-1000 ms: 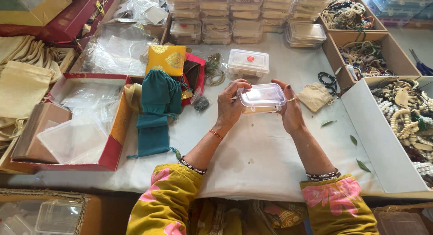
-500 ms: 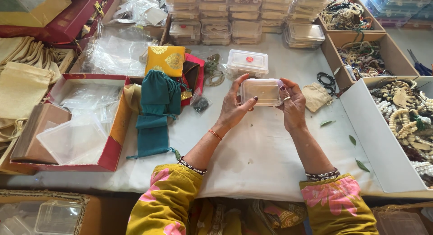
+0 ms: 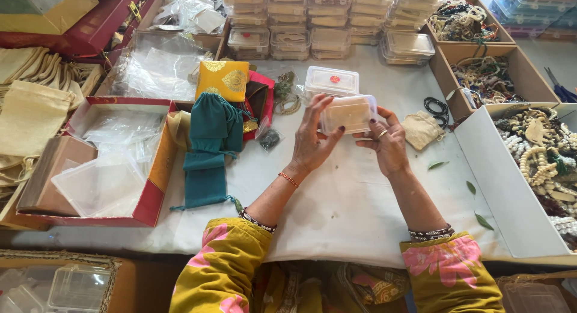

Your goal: Packing beaded jewelry items into small cloth bags and plastic storage containers.

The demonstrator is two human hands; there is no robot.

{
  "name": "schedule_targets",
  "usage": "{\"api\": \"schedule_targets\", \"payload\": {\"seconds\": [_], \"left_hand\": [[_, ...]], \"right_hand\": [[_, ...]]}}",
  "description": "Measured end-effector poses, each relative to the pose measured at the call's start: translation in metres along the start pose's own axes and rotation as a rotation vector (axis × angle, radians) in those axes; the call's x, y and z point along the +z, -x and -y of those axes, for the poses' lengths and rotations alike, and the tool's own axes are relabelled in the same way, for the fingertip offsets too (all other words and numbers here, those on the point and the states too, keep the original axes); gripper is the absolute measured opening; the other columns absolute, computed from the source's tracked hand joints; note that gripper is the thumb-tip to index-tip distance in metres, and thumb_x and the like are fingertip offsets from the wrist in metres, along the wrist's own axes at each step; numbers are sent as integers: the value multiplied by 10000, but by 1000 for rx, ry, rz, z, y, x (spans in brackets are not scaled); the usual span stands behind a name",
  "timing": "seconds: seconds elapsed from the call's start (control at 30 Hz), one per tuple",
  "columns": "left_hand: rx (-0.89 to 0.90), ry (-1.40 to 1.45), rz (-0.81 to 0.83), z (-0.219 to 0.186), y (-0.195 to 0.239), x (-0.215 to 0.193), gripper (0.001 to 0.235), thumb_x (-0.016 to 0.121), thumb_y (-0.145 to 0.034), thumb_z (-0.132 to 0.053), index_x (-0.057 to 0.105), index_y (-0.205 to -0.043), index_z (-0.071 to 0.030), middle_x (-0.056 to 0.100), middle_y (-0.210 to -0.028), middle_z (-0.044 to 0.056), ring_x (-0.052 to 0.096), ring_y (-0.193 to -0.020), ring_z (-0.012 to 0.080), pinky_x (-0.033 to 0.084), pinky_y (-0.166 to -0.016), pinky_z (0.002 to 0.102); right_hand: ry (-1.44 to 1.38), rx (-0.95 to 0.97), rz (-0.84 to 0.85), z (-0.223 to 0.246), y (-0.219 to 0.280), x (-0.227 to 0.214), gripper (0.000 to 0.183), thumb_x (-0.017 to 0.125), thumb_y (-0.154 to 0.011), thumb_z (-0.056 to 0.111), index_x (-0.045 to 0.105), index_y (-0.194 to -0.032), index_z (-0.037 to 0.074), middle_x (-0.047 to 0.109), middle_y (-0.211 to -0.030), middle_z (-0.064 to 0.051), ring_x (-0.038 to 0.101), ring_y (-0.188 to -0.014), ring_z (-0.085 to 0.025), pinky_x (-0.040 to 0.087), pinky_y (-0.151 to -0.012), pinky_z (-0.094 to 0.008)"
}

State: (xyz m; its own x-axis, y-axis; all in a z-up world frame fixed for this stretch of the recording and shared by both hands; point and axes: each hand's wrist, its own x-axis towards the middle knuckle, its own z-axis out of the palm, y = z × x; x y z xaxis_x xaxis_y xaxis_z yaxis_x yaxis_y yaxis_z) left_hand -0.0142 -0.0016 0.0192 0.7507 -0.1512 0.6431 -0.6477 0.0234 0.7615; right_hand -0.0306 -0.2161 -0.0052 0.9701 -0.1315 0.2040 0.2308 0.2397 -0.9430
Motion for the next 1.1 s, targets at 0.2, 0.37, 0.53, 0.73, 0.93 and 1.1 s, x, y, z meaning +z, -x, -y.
{"api": "schedule_targets", "payload": {"seconds": [0.2,0.37,0.53,0.73,0.93,1.1], "left_hand": [[-51,108,73,11,5,5,589,746,-862,0,586,-1401,-174,360,-1645,112,616,-1311,261,629,-854,304],[8,86,71,-1,-2,0,585,778,-803,-2,624,-1344,-162,293,-1641,126,596,-1315,287,625,-830,296],[118,-48,72,4,4,3,484,799,-841,-45,656,-1295,-130,389,-1592,114,630,-1216,266,624,-803,282],[2,-93,18,7,5,2,260,772,-941,-158,709,-1191,-124,702,-1294,33,647,-600,74,573,-574,238],[-275,101,-48,10,0,0,224,725,-1010,-193,736,-1225,-133,732,-1144,29,579,-576,45,532,-502,227],[44,-189,47,-8,-2,-8,392,805,-881,-218,689,-1252,-169,708,-1217,11,517,-529,86,486,-534,280]], "right_hand": [[-25,11,-36,8,2,-4,450,605,-1023,236,450,-1384,17,717,-1077,-101,764,-856,-177,658,-692,-296],[52,-25,-37,-1,1,-7,503,628,-1042,354,475,-1399,34,694,-977,-94,714,-756,-145,610,-606,-267],[57,-62,-41,-1,3,-7,549,611,-1034,456,513,-1381,42,708,-970,-93,706,-724,-132,600,-604,-249],[187,-139,-5,9,10,7,581,565,-1044,482,495,-1439,62,724,-913,-97,711,-715,-130,597,-620,-239],[408,-146,7,1,9,7,712,540,-827,-101,412,-1500,92,697,-905,-74,710,-848,-121,585,-679,-226],[450,-166,-99,1,7,-1,623,533,-832,-142,522,-1425,47,714,-903,-69,704,-792,-101,606,-681,-231]]}}
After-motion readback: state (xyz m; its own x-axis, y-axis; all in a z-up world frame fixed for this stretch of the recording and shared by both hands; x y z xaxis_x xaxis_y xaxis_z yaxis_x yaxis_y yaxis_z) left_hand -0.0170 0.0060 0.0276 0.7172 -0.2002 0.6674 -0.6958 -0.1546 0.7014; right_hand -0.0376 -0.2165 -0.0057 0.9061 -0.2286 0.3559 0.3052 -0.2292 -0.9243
